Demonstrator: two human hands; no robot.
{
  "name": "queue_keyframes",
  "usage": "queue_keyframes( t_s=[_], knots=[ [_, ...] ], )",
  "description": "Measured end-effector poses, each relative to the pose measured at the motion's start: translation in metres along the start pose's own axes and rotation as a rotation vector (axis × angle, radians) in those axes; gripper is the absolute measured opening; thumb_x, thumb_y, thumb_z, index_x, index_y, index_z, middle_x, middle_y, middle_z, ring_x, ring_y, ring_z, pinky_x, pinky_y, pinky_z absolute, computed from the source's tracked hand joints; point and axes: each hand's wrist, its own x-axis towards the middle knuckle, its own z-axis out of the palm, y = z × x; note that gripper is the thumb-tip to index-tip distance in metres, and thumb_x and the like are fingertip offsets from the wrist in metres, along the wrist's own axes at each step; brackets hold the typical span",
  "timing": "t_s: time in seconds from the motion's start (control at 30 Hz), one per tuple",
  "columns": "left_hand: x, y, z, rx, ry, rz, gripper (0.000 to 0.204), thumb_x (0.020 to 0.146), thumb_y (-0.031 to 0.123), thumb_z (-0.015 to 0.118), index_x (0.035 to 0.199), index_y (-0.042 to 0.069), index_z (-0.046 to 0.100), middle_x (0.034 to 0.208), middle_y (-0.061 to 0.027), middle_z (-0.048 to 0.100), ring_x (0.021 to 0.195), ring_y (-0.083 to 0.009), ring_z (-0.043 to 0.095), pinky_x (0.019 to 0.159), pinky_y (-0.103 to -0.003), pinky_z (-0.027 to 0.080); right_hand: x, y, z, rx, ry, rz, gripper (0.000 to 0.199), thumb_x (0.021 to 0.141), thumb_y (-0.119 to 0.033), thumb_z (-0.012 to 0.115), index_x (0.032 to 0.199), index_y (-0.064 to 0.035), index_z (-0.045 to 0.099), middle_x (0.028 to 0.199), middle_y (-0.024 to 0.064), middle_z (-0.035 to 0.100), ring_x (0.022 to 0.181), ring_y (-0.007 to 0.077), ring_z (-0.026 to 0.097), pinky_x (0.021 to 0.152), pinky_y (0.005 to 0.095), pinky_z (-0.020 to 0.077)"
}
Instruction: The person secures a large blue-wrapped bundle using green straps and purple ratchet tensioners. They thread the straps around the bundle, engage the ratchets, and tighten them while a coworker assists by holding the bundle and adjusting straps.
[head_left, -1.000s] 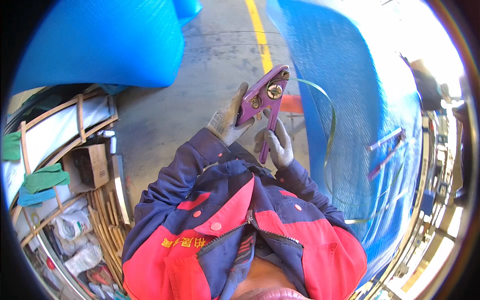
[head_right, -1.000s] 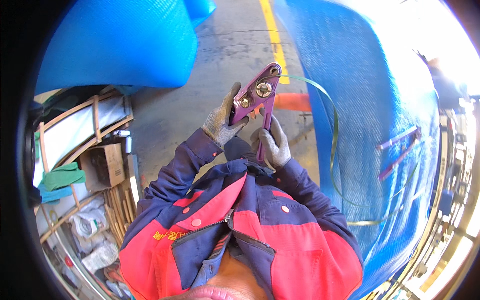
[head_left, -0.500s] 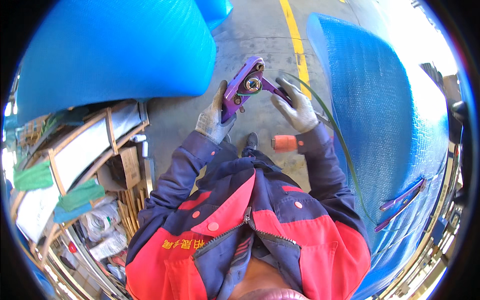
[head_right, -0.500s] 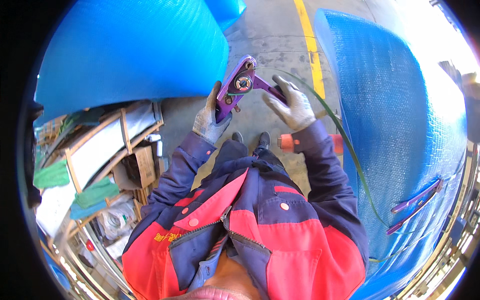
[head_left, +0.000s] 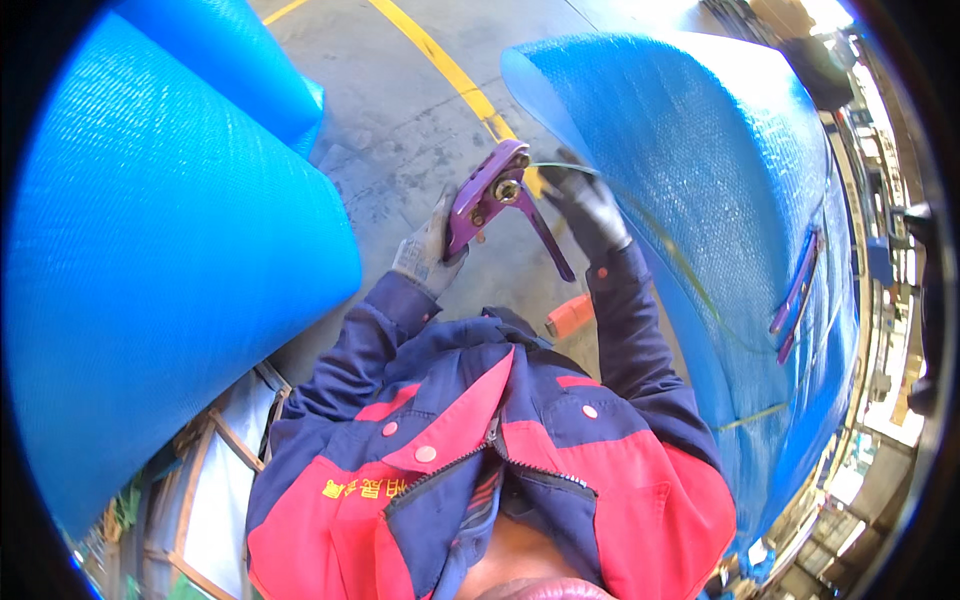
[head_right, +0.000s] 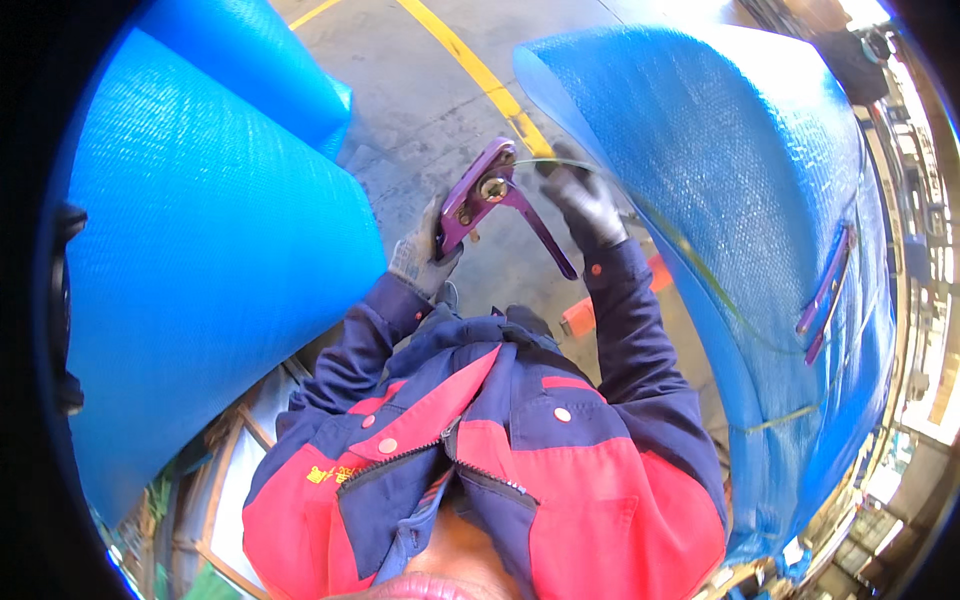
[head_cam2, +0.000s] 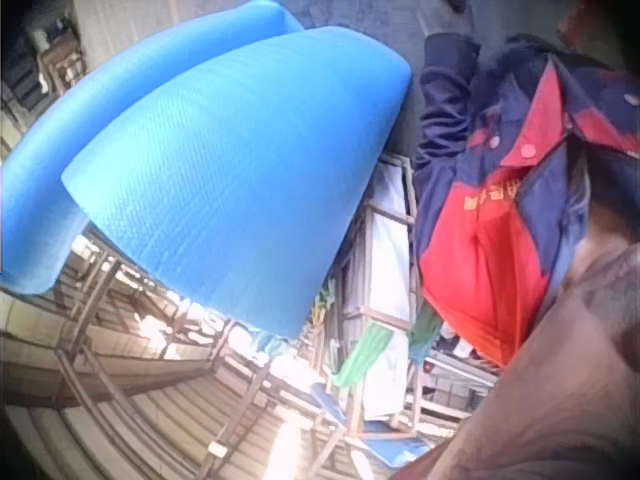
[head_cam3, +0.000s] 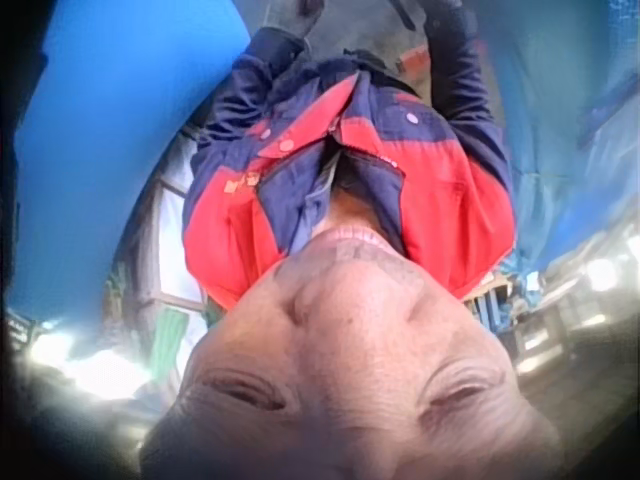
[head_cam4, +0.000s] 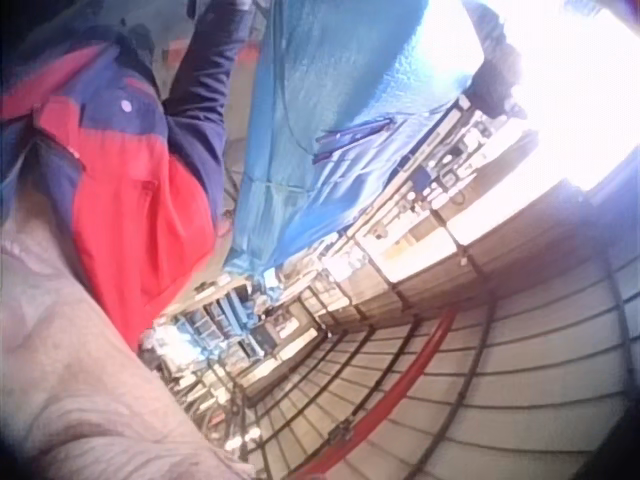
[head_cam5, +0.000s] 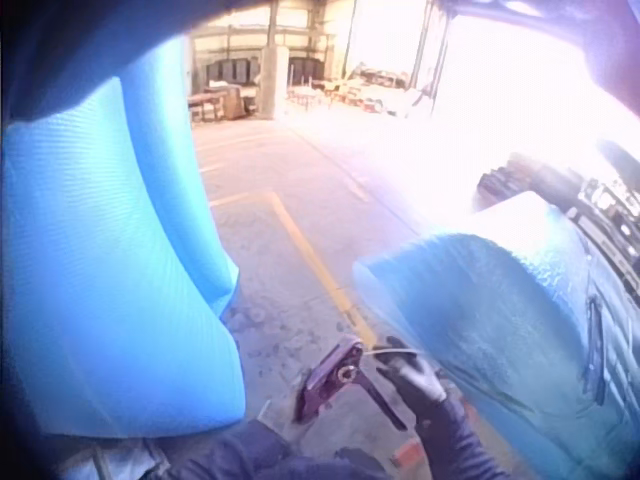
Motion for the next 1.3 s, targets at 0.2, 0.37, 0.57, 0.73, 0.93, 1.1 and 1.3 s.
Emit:
queue_keyframes(
  t_s=[0.2, 0.37, 0.57, 0.73, 0.93, 1.1, 1.3],
  knots=[
    [0.05, -0.029, 0.01, 0.069, -0.456, -0.059, 0.083, 0.087, 0.015, 0.075, 0.159, 0.008, 0.035, 0.129, -0.0269, 0.065, 0.106, -0.0459, 0.069, 0.088, -0.049, 0.057, 0.022, -0.034, 0.082, -0.206, 0.525, -0.458, 0.034, 0.104, -0.021, 0.062, 0.127, 0.0038, 0.065, 0.105, 0.0142, 0.07, 0.097, 0.0244, 0.07, 0.086, 0.0411, 0.0564],
    [0.104, -0.021, 0.041, -0.204, -0.58, -0.005, 0.099, 0.09, 0.034, 0.073, 0.167, 0.008, 0.015, 0.121, -0.0268, 0.069, 0.108, -0.042, 0.071, 0.095, -0.047, 0.055, -0.026, -0.008, 0.119, -0.547, -0.084, -0.55, 0.021, 0.1, -0.013, 0.065, 0.118, -0.0041, 0.071, 0.081, 0.0119, 0.067, 0.075, 0.0264, 0.067, 0.074, 0.0405, 0.0547],
    [0.141, 0.02, 0.075, -0.168, -0.497, 0.221, 0.102, 0.084, 0.011, 0.075, 0.166, 0.007, 0.016, 0.103, -0.0247, 0.073, 0.091, -0.0452, 0.074, 0.081, -0.047, 0.059, -0.1, -0.128, 0.026, -0.245, 0.406, -0.1, 0.064, 0.112, -0.048, 0.035, 0.113, 0.0028, 0.074, 0.072, 0.0035, 0.063, 0.056, 0.0073, 0.05, 0.054, 0.0268, 0.0371],
    [0.188, 0.054, 0.104, -0.083, -0.546, 0.432, 0.1, 0.083, 0.006, 0.074, 0.166, 0.009, 0.018, 0.111, -0.021, 0.073, 0.092, -0.0385, 0.075, 0.078, -0.042, 0.059, -0.078, -0.167, 0.002, -0.363, -0.192, -0.048, 0.028, 0.106, -0.024, 0.059, 0.118, -0.0033, 0.072, 0.09, 0.0132, 0.071, 0.073, 0.0274, 0.069, 0.069, 0.039, 0.0545],
    [0.243, 0.105, 0.141, -0.028, -0.79, 0.402, 0.093, 0.09, 0.006, 0.065, 0.167, 0.012, 0.014, 0.098, -0.0195, 0.073, 0.075, -0.034, 0.074, 0.062, -0.044, 0.059, -0.173, -0.219, -0.092, -0.509, 0.522, -0.905, 0.035, 0.11, -0.034, 0.049, 0.114, -0.0056, 0.068, 0.084, 0.0096, 0.066, 0.07, 0.0207, 0.063, 0.066, 0.0357, 0.053],
    [0.277, 0.186, 0.182, -0.373, -1.197, -0.007, 0.088, 0.09, 0.001, 0.063, 0.165, 0.015, 0.018, 0.105, -0.0115, 0.071, 0.073, -0.0195, 0.073, 0.055, -0.032, 0.06, -0.248, -0.212, -0.19, -0.378, 1.529, -0.71, 0.043, 0.115, -0.036, 0.045, 0.124, 0.0006, 0.066, 0.068, -0.0009, 0.054, 0.05, 0.0054, 0.041, 0.047, 0.0202, 0.0325],
    [0.358, 0.283, 0.307, -0.88, -1.402, -0.086, 0.044, 0.1, 0.019, 0.066, 0.137, 0.0, 0.052, 0.091, -0.0159, 0.071, 0.073, -0.0266, 0.074, 0.062, -0.041, 0.062, -0.412, -0.067, -0.249, 0.483, 1.578, -0.523, 0.039, 0.108, -0.043, 0.06, 0.119, -0.0062, 0.068, 0.066, -0.0086, 0.05, 0.049, 0.0034, 0.039, 0.046, 0.0206, 0.0316]
  ],
)
